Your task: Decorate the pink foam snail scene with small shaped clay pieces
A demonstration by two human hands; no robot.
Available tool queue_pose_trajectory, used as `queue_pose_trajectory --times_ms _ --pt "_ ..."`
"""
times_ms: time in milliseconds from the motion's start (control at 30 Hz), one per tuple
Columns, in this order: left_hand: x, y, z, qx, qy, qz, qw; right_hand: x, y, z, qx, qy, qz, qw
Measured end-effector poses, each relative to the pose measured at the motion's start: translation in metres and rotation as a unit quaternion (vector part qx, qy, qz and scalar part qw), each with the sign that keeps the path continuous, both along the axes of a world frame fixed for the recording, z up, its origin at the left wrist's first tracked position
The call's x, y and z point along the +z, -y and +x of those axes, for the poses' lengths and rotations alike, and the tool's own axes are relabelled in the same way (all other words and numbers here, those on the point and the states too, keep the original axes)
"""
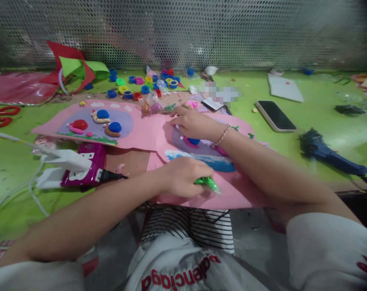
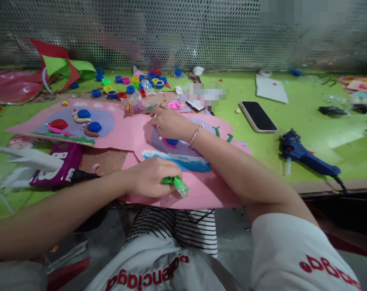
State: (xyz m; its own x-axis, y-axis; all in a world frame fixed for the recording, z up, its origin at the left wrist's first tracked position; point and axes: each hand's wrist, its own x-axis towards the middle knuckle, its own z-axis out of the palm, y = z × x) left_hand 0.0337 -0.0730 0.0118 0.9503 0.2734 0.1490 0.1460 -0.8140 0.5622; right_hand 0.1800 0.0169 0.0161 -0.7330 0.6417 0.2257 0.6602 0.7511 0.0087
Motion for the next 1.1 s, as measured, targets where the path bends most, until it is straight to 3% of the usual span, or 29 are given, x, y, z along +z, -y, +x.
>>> queue_pose_trajectory --times_ms 133,300,433,1100 --pt "-0.001 0.0 0.0 -0.003 0.01 0.004 1.0 0.002 0.006 -0.003 -0.021 0.012 0.004 1.0" --pt "-0.001 0.0 0.0 -0.001 0.011 0.006 1.0 0.008 0.018 -0.007 -0.047 0.039 -0.095 0.994" --pt "0.0 0.0 0.0 -0.006 0.002 0.002 1.0 0.01 0.021 -0.006 -0.065 0.061 -0.131 0.987" --pt "0.0 0.0 0.001 -0.008 0.004 -0.001 1.0 0.008 0.018 -0.002 -0.072 0.098 -0.118 0.986"
